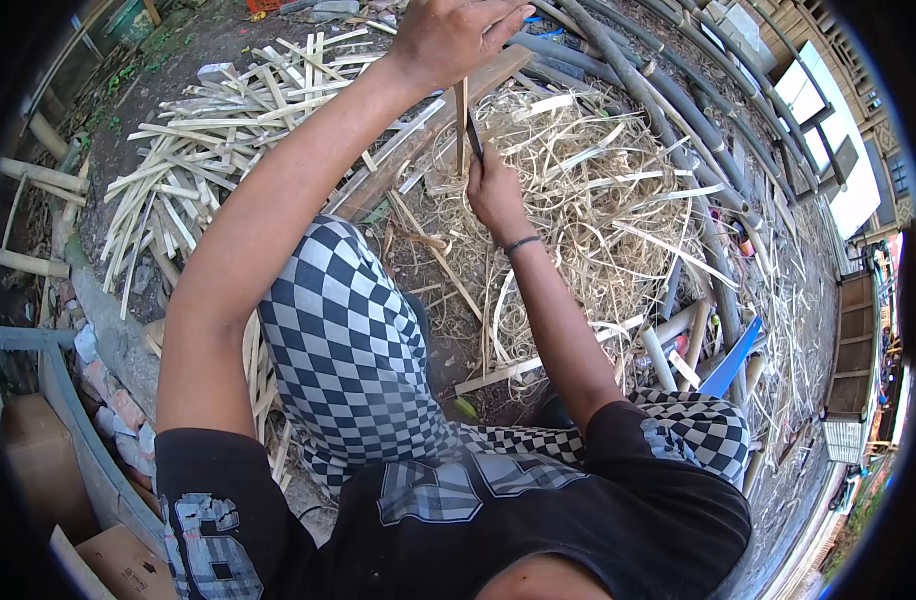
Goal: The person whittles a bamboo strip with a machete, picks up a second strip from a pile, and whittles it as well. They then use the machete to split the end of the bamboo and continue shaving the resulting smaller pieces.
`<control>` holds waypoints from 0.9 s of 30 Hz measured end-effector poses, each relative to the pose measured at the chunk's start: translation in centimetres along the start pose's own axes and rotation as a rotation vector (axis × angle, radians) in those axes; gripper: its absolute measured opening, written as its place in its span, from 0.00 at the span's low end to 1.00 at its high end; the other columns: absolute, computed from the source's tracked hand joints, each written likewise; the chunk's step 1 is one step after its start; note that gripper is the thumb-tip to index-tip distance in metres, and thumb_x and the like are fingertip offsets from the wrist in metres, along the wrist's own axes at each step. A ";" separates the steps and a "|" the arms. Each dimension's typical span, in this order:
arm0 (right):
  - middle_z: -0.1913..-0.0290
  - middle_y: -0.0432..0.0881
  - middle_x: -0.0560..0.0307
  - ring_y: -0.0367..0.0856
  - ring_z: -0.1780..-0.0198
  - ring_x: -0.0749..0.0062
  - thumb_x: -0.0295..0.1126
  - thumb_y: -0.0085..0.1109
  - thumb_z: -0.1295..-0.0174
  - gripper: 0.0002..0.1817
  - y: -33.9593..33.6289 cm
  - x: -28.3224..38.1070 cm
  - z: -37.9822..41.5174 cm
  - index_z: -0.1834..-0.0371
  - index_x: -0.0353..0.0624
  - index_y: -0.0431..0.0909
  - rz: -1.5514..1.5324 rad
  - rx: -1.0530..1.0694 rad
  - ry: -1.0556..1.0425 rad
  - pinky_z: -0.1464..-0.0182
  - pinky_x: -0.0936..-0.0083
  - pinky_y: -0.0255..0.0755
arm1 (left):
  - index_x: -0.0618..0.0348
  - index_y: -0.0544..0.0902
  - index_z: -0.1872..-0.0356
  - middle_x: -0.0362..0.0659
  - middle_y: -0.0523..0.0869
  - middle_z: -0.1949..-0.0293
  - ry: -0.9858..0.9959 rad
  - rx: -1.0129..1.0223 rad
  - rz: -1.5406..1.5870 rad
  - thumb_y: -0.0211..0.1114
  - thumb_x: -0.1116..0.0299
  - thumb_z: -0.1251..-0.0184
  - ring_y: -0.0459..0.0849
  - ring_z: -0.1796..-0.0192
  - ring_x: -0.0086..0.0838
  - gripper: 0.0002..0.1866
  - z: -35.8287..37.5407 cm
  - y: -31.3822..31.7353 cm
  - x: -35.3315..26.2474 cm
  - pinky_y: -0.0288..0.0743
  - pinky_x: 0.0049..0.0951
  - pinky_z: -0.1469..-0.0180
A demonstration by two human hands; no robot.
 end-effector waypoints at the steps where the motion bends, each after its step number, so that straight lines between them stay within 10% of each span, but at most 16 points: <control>1: 0.70 0.82 0.27 0.82 0.63 0.26 0.38 0.49 0.27 0.14 0.4 -0.9 0.7 0.56 0.36 0.76 -0.002 -0.009 0.002 0.53 0.39 0.75 | 0.61 0.88 0.47 0.49 0.91 0.50 0.009 -0.001 0.004 0.64 0.68 0.30 0.85 0.38 0.43 0.14 -0.1 0.1 -0.2 0.63 0.51 0.26; 8: 0.56 0.83 0.22 0.85 0.48 0.34 0.32 0.52 0.36 0.18 9.6 -15.4 4.5 0.52 0.27 0.80 0.207 0.471 0.312 0.45 0.49 0.79 | 0.62 0.89 0.50 0.48 0.91 0.53 0.046 0.025 -0.023 0.63 0.68 0.29 0.88 0.43 0.41 0.13 -0.3 -0.4 0.3 0.67 0.50 0.27; 18: 0.61 0.85 0.29 0.84 0.56 0.32 0.33 0.48 0.29 0.18 5.2 -6.0 2.7 0.43 0.31 0.71 0.080 0.154 0.120 0.51 0.43 0.77 | 0.63 0.89 0.56 0.50 0.91 0.64 -0.003 0.093 -0.057 0.68 0.70 0.33 0.90 0.53 0.37 0.09 0.4 -0.1 0.6 0.77 0.47 0.36; 20: 0.58 0.86 0.30 0.85 0.51 0.35 0.30 0.49 0.32 0.18 7.9 -9.3 5.6 0.44 0.28 0.72 0.231 0.251 0.307 0.48 0.47 0.79 | 0.54 0.88 0.50 0.48 0.88 0.46 -0.193 0.203 0.045 0.57 0.51 0.22 0.85 0.44 0.44 0.19 1.5 0.8 2.6 0.76 0.47 0.40; 23: 0.54 0.85 0.29 0.85 0.48 0.37 0.27 0.52 0.36 0.18 8.4 -10.4 7.5 0.47 0.26 0.76 0.226 0.307 0.338 0.45 0.51 0.80 | 0.59 0.90 0.63 0.45 0.90 0.64 -0.167 0.027 -0.119 0.65 0.58 0.27 0.88 0.63 0.42 0.15 1.3 -0.7 3.7 0.82 0.38 0.59; 27: 0.48 0.85 0.33 0.85 0.45 0.42 0.31 0.56 0.45 0.18 8.4 -7.1 3.2 0.55 0.34 0.87 0.313 0.722 0.174 0.44 0.57 0.79 | 0.56 0.77 0.44 0.56 0.86 0.54 -0.598 0.364 -0.399 0.64 0.61 0.31 0.86 0.52 0.55 0.18 2.0 -2.3 7.8 0.79 0.51 0.51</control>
Point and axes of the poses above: each hand's wrist, its own z-axis away from the middle knuckle, its own y-axis out of the palm, x = y × z, the point moved 6 cm from there along -z, towards the middle knuckle
